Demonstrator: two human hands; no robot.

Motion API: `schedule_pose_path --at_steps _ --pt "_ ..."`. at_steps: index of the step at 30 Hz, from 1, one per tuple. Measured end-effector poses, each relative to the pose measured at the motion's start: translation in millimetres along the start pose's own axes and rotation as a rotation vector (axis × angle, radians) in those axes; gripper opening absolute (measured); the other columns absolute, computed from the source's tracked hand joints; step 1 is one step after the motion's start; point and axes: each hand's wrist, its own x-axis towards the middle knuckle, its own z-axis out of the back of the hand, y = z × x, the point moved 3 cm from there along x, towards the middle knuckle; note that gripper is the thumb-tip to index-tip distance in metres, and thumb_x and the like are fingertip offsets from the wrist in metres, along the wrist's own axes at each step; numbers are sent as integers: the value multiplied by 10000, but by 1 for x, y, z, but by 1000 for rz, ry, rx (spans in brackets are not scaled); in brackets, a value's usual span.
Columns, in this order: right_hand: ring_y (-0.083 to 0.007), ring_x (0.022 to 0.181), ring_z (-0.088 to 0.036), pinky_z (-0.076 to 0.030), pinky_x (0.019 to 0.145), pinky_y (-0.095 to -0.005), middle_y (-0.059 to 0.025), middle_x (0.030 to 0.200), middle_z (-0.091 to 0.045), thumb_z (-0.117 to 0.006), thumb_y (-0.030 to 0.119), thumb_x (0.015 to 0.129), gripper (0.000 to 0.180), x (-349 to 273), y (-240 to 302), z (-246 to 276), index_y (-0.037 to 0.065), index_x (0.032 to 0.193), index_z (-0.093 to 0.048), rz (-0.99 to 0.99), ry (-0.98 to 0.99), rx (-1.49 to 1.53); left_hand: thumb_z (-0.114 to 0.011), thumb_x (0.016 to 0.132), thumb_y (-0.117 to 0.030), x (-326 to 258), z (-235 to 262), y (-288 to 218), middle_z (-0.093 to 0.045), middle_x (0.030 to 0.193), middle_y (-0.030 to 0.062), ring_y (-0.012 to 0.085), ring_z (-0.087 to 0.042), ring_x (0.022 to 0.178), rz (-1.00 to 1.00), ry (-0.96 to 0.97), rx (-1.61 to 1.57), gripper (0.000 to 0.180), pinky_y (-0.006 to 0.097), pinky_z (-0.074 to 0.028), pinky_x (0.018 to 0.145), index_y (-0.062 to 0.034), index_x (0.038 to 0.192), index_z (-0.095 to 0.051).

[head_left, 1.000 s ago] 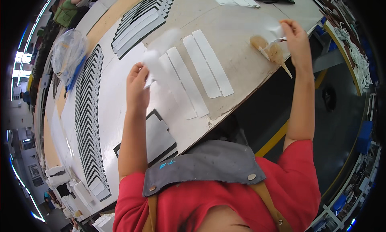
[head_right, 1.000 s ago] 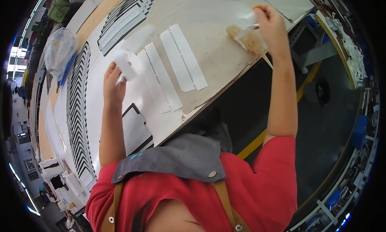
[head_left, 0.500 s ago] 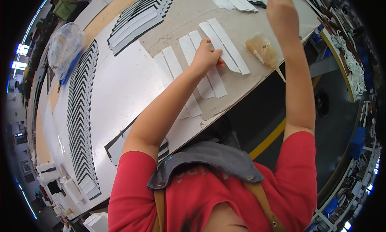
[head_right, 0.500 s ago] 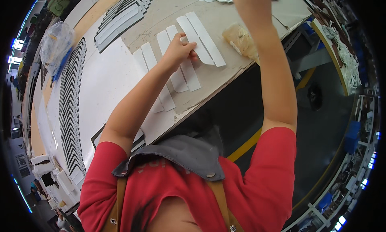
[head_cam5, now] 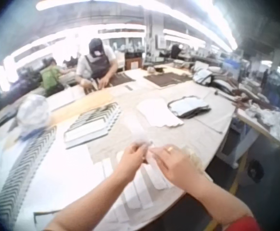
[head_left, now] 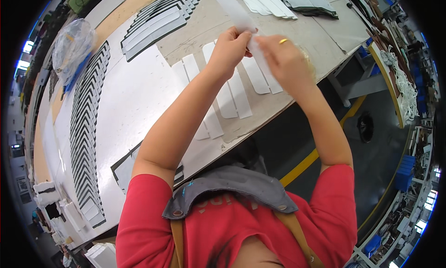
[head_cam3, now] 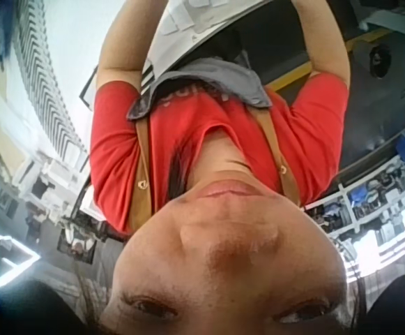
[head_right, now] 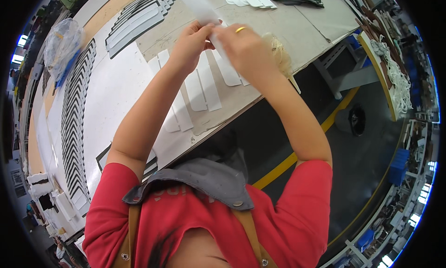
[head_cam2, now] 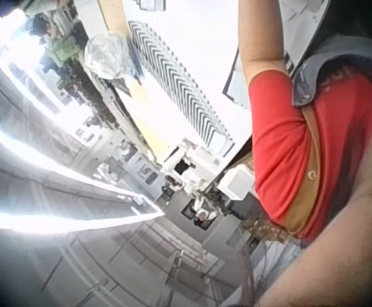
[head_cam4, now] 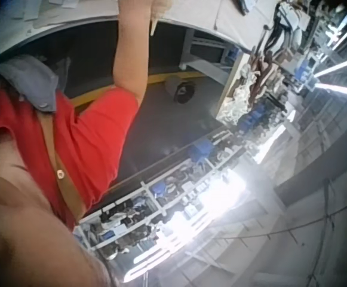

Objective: The person assembles small rectangular components by applying adhesive from a squeeze bottle to white strips and pressing them onto black frames. The person repeatedly picks up strips, applies glue, and attaches them to the frames, stacking the finished units on the table.

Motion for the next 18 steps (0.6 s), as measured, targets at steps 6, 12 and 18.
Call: schedule_pose_path --at_steps 6,12,18 --pt "-306 843 -592 -483 738 -367 -127 907 -622 -662 391 751 532 -45 -71 12 -12 1087 -573 -356 259 -385 -562 861 -182 34 -8 27 -574 787 40 86 -460 605 36 -34 159 308 226 -392 525 8 1104 -545" --pt "-241 789 -630 -473 721 -316 -99 889 -645 -664 410 767 541 -82 -132 40 -12 1092 -571 -1004 379 317 -644 813 -132 43 -46 50 -577 767 74 100 -506 569 190 77 -5 520 246 -448 505 64 1226 -397" --pt "-190 959 -593 -466 824 -313 -70 1055 -609 -555 321 884 419 -130 -143 78 19 1172 -516 -1192 -153 1028 -635 794 -86 45 -63 68 -589 764 110 159 -593 574 340 104 110 623 273 -528 523 88 1289 -297"
